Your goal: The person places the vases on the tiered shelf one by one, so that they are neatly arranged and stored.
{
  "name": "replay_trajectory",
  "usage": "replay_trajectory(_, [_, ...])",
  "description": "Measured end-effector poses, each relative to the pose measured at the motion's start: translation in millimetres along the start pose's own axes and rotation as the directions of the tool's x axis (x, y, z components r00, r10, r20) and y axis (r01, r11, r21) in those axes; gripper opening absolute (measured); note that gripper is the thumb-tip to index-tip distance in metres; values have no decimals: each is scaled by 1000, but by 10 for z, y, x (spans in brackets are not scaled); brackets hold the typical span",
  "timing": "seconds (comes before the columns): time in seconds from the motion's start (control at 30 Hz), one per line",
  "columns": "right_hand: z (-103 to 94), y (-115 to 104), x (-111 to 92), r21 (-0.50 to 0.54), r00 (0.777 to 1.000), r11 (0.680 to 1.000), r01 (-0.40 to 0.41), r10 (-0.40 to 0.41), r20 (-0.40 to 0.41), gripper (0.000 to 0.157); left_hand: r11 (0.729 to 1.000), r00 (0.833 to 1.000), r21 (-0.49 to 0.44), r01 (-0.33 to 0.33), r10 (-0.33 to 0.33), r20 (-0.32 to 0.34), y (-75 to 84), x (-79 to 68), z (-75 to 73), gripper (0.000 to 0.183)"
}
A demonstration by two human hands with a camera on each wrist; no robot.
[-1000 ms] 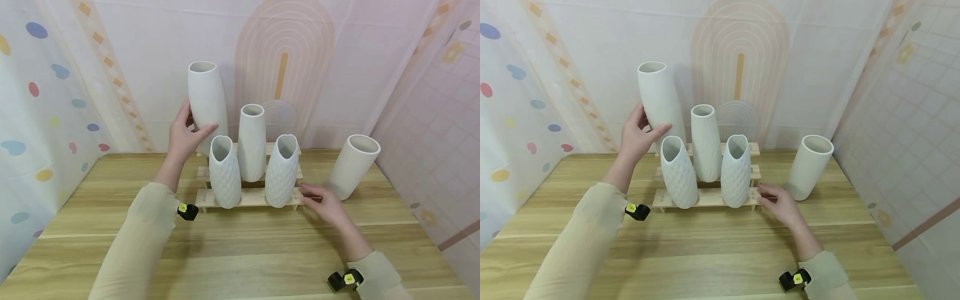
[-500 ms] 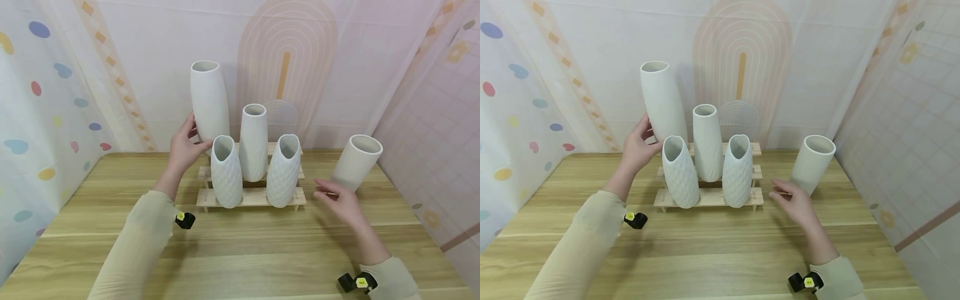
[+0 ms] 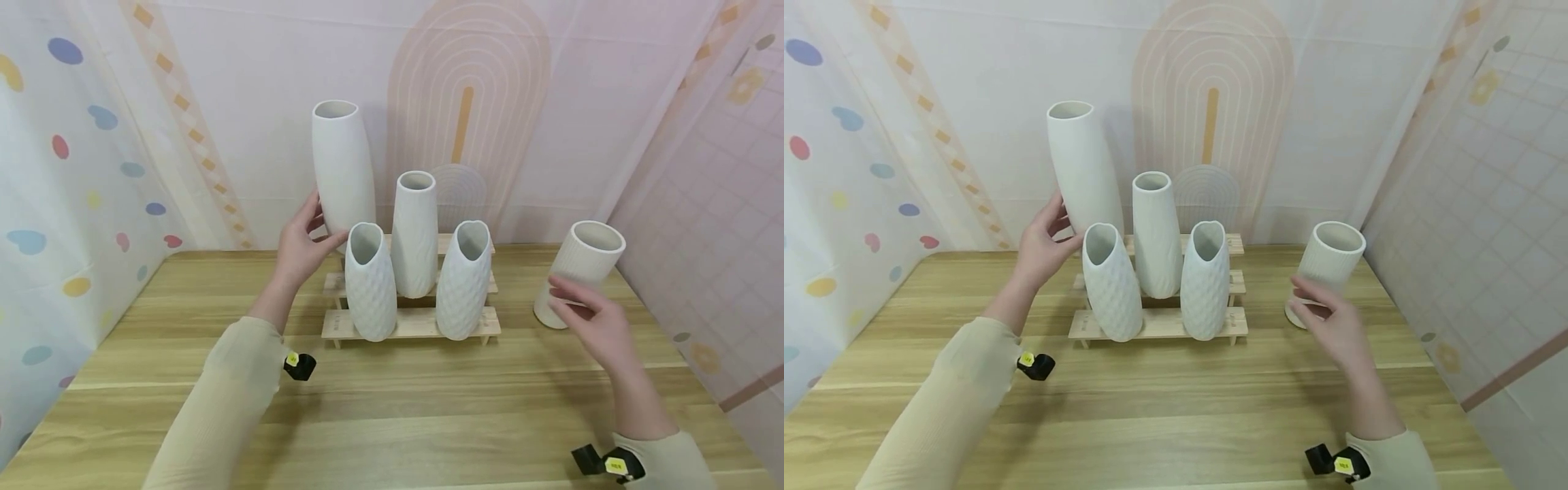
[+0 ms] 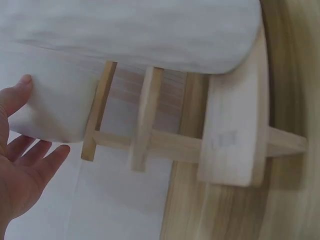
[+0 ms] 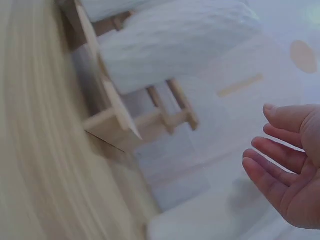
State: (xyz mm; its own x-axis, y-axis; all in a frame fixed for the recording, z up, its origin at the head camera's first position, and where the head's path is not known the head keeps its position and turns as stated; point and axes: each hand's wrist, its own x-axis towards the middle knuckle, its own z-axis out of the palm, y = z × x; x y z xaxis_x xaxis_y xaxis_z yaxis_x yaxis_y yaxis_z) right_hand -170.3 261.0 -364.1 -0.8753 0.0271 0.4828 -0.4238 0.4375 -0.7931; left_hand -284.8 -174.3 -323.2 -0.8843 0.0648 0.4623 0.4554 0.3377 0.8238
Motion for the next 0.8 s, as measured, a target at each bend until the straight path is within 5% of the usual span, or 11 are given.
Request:
replay_trajectory(0.27, [-303, 2, 3, 153, 986, 988, -9, 34, -164, 39, 997, 997, 47, 62, -63, 40, -158, -352, -155, 71])
replay_trajectory(0.57, [-540, 19, 3, -8, 939, 977, -215, 204, -276, 53, 972, 969, 174, 160, -188, 158, -445, -883, -278, 67])
replay_trajectory(0.8, [-629, 159, 55, -134, 954, 952, -275, 253, -162, 74, 962, 940, 138, 235, -261, 221, -523, -1130, -219, 69])
